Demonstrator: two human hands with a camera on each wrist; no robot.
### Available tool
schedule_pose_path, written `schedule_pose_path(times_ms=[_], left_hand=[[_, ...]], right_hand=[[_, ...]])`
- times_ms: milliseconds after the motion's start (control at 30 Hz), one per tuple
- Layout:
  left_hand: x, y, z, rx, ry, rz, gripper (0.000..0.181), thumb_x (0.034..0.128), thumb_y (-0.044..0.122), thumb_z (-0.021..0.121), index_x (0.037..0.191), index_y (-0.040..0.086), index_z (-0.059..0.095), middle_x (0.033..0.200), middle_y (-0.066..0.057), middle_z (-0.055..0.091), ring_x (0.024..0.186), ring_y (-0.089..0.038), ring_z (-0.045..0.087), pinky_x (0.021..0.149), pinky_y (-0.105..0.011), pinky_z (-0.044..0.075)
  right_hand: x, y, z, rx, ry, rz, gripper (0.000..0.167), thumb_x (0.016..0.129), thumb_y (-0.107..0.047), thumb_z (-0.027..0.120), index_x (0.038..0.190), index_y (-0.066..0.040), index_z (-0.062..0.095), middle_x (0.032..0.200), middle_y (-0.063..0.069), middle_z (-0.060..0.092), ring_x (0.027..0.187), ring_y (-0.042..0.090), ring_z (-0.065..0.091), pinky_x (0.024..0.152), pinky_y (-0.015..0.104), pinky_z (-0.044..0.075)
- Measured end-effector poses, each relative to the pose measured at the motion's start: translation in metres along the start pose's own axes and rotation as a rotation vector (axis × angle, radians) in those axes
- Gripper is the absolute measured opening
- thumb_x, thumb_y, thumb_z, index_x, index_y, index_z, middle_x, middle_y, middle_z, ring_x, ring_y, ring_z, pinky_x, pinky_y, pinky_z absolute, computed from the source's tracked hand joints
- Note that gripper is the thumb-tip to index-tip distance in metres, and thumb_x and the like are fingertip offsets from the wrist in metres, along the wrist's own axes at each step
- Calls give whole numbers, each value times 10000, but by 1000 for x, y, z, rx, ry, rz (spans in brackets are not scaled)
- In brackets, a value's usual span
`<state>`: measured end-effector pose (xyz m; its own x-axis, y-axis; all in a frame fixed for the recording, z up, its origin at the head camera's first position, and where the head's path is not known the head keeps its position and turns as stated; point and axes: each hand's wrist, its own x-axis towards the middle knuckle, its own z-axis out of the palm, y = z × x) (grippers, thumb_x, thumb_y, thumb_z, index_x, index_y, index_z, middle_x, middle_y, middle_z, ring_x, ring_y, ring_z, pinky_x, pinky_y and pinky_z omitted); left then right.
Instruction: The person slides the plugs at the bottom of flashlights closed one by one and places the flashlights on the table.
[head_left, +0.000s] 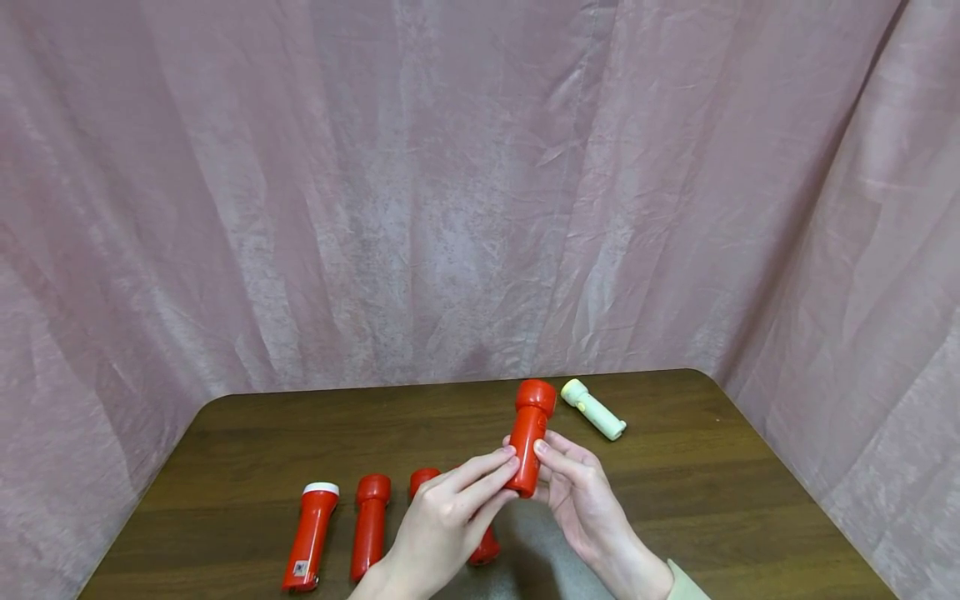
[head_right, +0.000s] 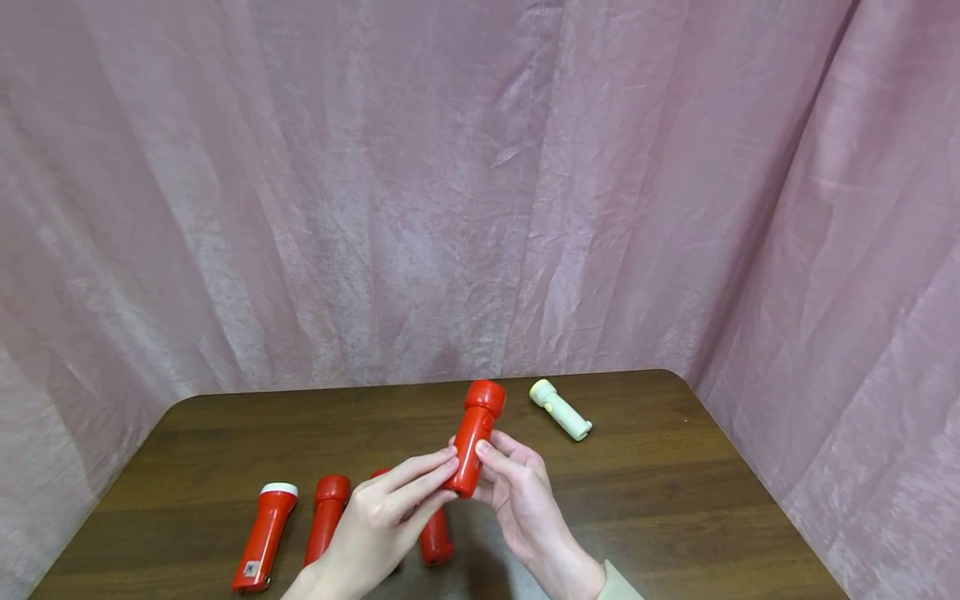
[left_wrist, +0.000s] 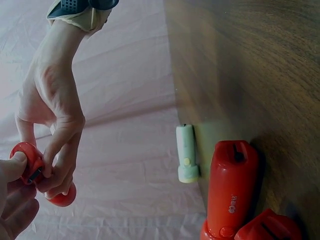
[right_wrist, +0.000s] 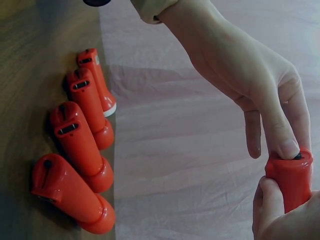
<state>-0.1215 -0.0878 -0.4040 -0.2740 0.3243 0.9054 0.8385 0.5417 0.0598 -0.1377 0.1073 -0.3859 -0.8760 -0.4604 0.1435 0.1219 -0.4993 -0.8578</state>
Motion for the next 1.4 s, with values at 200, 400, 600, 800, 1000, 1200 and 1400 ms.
schedule_pose_path(times_ms=[200,400,600,800,1000,1200,1400], left_hand=[[-1,0,1,1,8,4,296,1022,265,693,1231,75,780,1178,-65,806,995,-173,803,871,-220,625],[-3,-1,2,8,-1,9,310,989,267,738,1235,82,779,1183,-50,803,961,-157,803,842,-217,627],[-6,-2,2,20,-25,16,321,974,278,757,1247,110,771,1201,-26,789,929,-132,797,812,-207,621],[-7,-3,1,-5,-65,25,366,911,250,829,1243,108,770,1214,-32,784,970,-133,797,848,-200,624],[-3,-7,-1,-60,-111,-40,353,910,227,832,1238,111,770,1200,-36,794,1022,-141,795,893,-200,620],[8,-14,-5,-133,-129,-207,417,847,123,870,1250,109,765,1209,-28,792,1071,-163,786,952,-203,604],[18,-21,-3,-132,-148,-290,452,877,147,850,1311,107,733,1264,-32,771,1141,-182,764,978,-259,611]], right_hand=[[-1,1,-1,11,4,2,281,1108,-94,415,1247,-134,656,1147,-40,807,1010,44,769,859,222,634],[-1,1,-5,-53,9,-6,277,1098,-81,430,1252,-141,652,1165,-40,804,1008,40,767,856,242,635],[-2,0,-10,-152,18,-13,258,1082,-68,464,1258,-138,639,1168,-53,798,1002,52,766,858,273,640],[-2,-3,-14,-241,28,-32,253,1062,-56,509,1301,-47,593,1162,-50,795,1006,78,773,859,283,653],[-2,-5,-18,-347,86,-35,447,1035,-40,551,1406,189,454,1113,-86,793,992,68,765,815,278,657],[-2,-3,-24,-535,166,-55,539,1000,-23,616,1444,222,434,1150,73,779,968,40,752,802,262,645],[-3,4,-26,-862,241,-170,493,941,-16,726,1389,130,582,1120,271,772,921,-24,723,794,221,628]])
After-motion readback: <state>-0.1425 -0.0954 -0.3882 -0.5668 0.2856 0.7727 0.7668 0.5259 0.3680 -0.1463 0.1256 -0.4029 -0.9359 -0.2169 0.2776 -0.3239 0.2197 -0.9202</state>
